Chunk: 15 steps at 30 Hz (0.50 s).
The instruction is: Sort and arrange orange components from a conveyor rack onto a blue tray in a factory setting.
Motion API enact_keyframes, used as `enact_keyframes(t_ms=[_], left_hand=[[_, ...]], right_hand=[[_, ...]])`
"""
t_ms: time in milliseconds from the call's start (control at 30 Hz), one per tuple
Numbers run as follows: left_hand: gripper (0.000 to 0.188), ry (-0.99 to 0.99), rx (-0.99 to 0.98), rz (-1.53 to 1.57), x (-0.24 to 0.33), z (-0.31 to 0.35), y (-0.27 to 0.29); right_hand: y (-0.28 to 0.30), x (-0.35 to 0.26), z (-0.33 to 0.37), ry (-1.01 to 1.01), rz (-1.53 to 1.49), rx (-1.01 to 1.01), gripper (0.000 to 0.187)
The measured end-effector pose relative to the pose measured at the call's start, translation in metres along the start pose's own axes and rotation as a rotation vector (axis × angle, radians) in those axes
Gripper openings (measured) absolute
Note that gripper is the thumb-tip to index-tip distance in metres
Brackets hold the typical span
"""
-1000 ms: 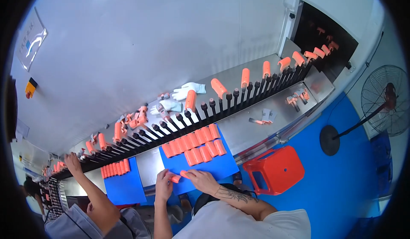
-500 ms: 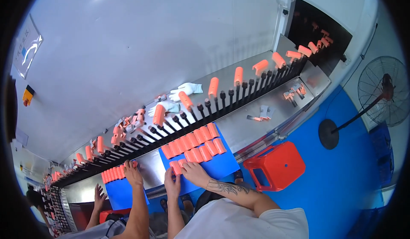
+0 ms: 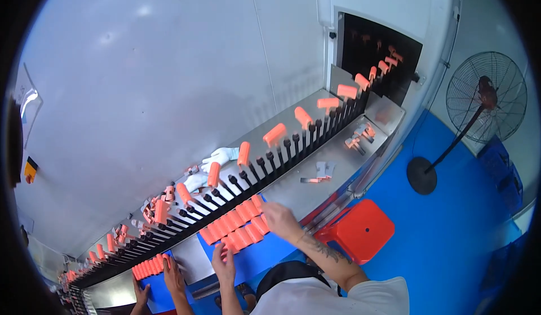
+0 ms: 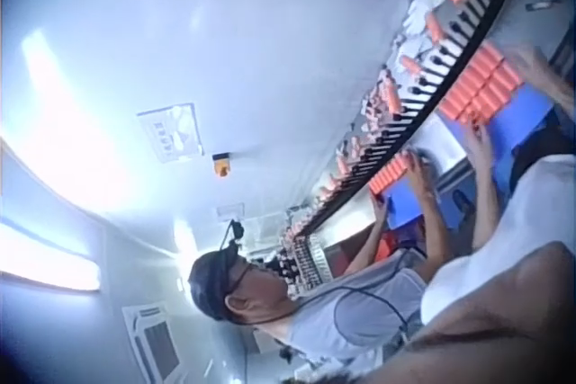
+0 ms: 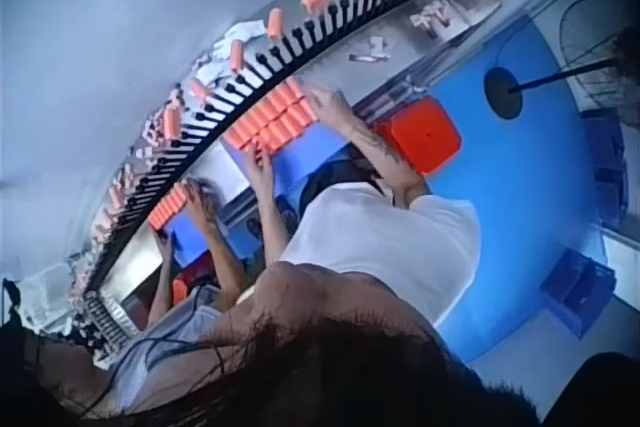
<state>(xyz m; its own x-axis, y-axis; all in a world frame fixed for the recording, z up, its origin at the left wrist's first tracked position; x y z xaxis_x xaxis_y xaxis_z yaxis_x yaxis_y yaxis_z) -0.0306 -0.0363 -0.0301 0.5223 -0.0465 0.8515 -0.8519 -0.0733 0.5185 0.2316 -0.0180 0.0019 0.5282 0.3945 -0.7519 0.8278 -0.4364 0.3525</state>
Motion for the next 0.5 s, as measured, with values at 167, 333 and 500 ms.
enact_keyframes(t_ms=[167,333,500], left_hand=[[0.026,-0.652,0.017,-0.135,0.141,-0.069,-0.016],[0.027,-0.508,-0.036,-0.661,0.213,-0.147,-0.033],[0.015,-0.433,-0.014,-0.874,0.179,-0.160,-0.026]], right_hand=[[0.043,-0.011,-0.121,-0.068,0.096,0.321,0.019],[0.035,0.001,-0.158,-0.046,0.259,0.031,0.028],[0.013,-0.016,-0.163,-0.012,0.445,-0.302,0.013]])
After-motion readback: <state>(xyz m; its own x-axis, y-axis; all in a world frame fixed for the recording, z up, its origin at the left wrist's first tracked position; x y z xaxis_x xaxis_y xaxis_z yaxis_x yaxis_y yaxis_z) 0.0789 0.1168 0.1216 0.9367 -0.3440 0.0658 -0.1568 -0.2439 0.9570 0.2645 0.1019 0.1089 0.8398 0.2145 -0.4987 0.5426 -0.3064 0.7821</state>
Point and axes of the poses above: each hand's wrist, its own z-axis away from the middle knuckle, its own y-axis out of the back of the hand, x = y × z, the point moved 2 cm from there along -z, towards the middle knuckle, and after that the axes turned 6 degrees about -z, right-handed, at the moved point
